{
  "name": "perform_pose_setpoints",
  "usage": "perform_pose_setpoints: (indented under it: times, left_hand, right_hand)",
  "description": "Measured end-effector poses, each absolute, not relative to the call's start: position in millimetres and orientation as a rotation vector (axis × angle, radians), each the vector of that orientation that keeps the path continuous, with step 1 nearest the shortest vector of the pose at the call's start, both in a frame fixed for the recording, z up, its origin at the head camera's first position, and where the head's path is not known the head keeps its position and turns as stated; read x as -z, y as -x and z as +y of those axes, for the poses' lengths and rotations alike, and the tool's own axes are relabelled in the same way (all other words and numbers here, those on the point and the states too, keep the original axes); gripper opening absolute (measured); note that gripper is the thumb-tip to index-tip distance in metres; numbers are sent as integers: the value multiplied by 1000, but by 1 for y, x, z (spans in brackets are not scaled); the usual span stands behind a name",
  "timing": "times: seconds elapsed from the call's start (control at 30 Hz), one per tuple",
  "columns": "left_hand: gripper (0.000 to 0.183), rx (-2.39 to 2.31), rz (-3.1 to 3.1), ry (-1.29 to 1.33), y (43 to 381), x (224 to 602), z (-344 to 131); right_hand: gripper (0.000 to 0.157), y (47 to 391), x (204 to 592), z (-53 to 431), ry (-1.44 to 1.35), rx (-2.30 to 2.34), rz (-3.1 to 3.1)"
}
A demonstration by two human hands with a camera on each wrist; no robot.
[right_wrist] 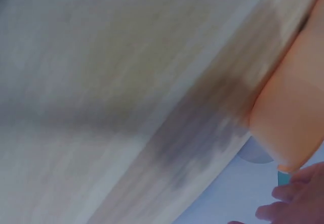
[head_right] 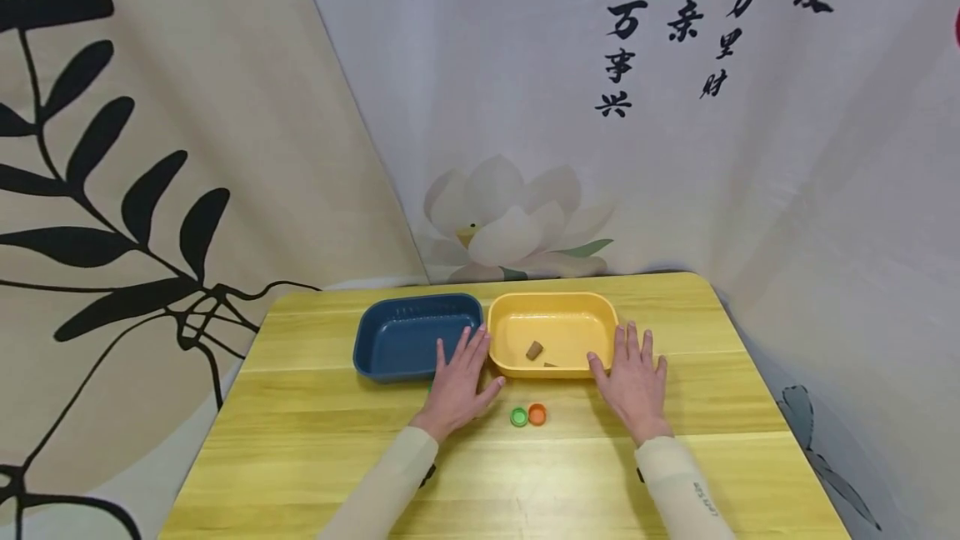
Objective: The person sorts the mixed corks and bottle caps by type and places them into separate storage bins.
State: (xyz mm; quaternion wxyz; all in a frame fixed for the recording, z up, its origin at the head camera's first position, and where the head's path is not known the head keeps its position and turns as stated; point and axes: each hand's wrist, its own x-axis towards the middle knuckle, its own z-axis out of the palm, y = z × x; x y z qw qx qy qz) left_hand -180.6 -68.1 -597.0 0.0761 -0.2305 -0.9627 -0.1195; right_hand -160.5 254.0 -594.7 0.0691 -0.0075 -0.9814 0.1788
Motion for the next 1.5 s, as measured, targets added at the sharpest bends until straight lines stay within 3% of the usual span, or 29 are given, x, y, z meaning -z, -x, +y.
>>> perform_pose_setpoints:
  times: [0.43, 0.73, 1.5]
  left_hand:
    - [73, 605, -2758, 667, 161, 583, -126]
    - [69, 536, -2696, 678, 143, 586, -153]
    - [74, 188, -2865, 783, 102, 607, -167]
  right_hand:
    - [84, 161, 596, 257, -8, -583, -3011]
    - [85, 161, 597, 260, -3, -628, -3005]
    - [84, 161, 602, 254, -25, -654, -3000]
